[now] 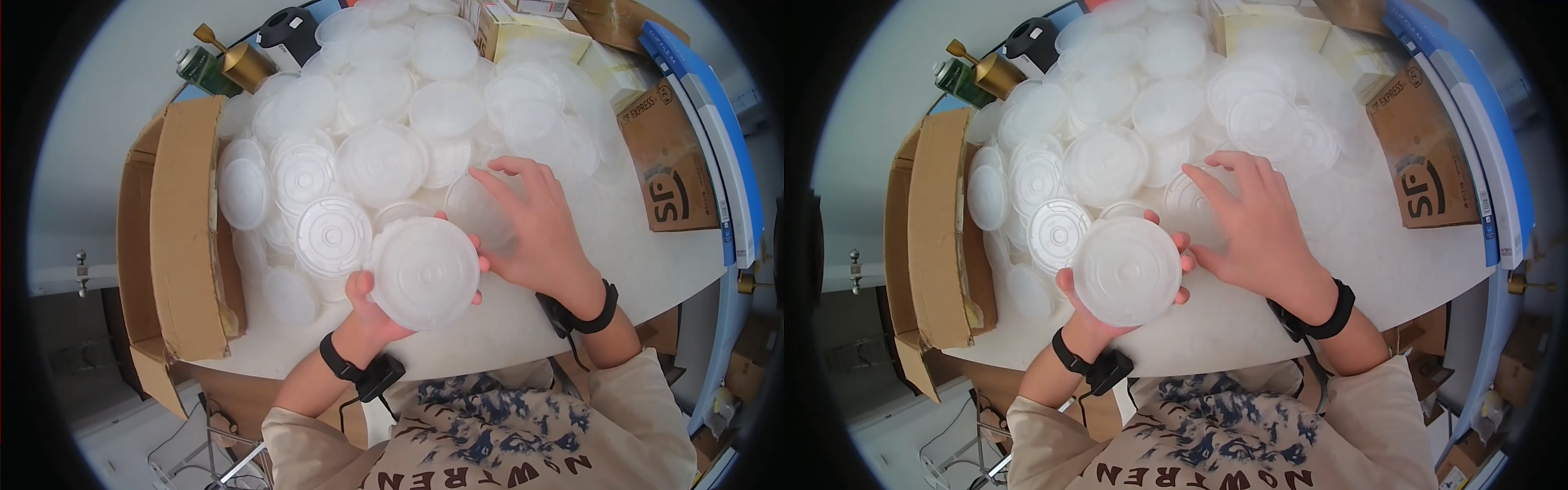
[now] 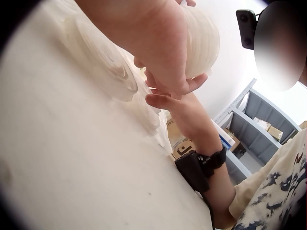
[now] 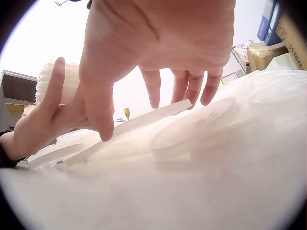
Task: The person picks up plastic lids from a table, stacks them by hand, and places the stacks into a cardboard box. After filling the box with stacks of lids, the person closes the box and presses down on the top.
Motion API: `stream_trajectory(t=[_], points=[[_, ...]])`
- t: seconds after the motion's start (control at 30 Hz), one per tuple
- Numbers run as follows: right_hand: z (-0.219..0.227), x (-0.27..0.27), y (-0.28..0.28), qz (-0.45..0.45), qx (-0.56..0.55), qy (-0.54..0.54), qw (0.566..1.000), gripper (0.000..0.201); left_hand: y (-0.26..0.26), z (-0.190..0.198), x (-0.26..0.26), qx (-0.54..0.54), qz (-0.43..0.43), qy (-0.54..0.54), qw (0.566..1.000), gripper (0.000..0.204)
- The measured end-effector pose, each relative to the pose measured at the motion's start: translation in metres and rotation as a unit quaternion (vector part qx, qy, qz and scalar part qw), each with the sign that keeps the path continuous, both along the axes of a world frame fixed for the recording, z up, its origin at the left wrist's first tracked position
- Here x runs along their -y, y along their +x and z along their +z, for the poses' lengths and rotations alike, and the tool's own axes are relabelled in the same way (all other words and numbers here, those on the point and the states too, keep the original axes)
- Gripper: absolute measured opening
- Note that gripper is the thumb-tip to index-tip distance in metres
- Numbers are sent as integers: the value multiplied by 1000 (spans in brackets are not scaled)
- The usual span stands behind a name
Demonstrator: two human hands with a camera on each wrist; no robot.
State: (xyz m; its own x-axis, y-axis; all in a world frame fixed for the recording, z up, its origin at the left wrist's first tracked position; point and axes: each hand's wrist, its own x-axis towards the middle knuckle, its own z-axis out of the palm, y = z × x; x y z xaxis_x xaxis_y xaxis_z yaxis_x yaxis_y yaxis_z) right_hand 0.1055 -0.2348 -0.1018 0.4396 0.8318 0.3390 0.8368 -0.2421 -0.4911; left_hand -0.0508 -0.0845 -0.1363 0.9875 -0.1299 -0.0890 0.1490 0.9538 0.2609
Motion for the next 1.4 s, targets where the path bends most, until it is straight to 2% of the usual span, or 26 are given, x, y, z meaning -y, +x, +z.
stream_trajectory(t=[0.13, 0.2, 0.33, 0.4, 0.43, 0.5, 0.53, 0.6, 0.67, 0.8, 0.87, 1.0, 1.07, 1.27, 1.4], points=[[-1, 1, 3, -32, -2, 19, 999, 75, 0, -3, 0, 18, -1, -16, 1000, 104], [1, 0, 2, -80, -65, 61, 993, 74, 0, -1, 0, 19, -1, -16, 1000, 104], [6, 1, 5, -86, -115, 130, 981, 72, 1, -2, 0, 12, 3, -4, 1000, 102], [8, 2, 8, -10, -157, 188, 969, 73, -1, -1, 0, 16, 7, -15, 1000, 99], [10, 1, 7, -7, -158, 189, 969, 73, -2, 4, 0, -13, 14, 8, 1000, 98], [14, 1, 3, 118, -179, 202, 956, 73, -4, 7, -1, -41, 22, 32, 998, 96], [14, 1, 1, 119, -179, 202, 955, 73, -4, 6, 0, -54, 23, 41, 997, 95], [13, 1, -4, 201, -192, 160, 947, 72, -4, 3, -2, -67, 23, 50, 996, 93], [10, 1, -8, 214, -200, 139, 946, 72, -3, 0, -5, -67, -56, 176, 981, 104], [10, 0, -10, 226, -200, 108, 947, 72, -5, 2, -3, -72, -56, 190, 977, 103], [10, 0, -10, 222, -199, 106, 949, 72, -6, 2, 0, -111, 11, 179, 978, 103], [8, -1, -11, 217, -200, 98, 950, 71, -5, 1, -1, -105, 1, 177, 979, 103], [8, -1, -11, 216, -197, 99, 951, 71, -2, 4, -2, -57, -39, 158, 985, 104], [9, -1, -11, 223, -187, 94, 952, 73, 0, 8, -3, -41, -47, 161, 985, 105], [6, -4, -15, 211, -212, 110, 948, 75, -2, 9, -5, -69, -1, 181, 981, 107]])
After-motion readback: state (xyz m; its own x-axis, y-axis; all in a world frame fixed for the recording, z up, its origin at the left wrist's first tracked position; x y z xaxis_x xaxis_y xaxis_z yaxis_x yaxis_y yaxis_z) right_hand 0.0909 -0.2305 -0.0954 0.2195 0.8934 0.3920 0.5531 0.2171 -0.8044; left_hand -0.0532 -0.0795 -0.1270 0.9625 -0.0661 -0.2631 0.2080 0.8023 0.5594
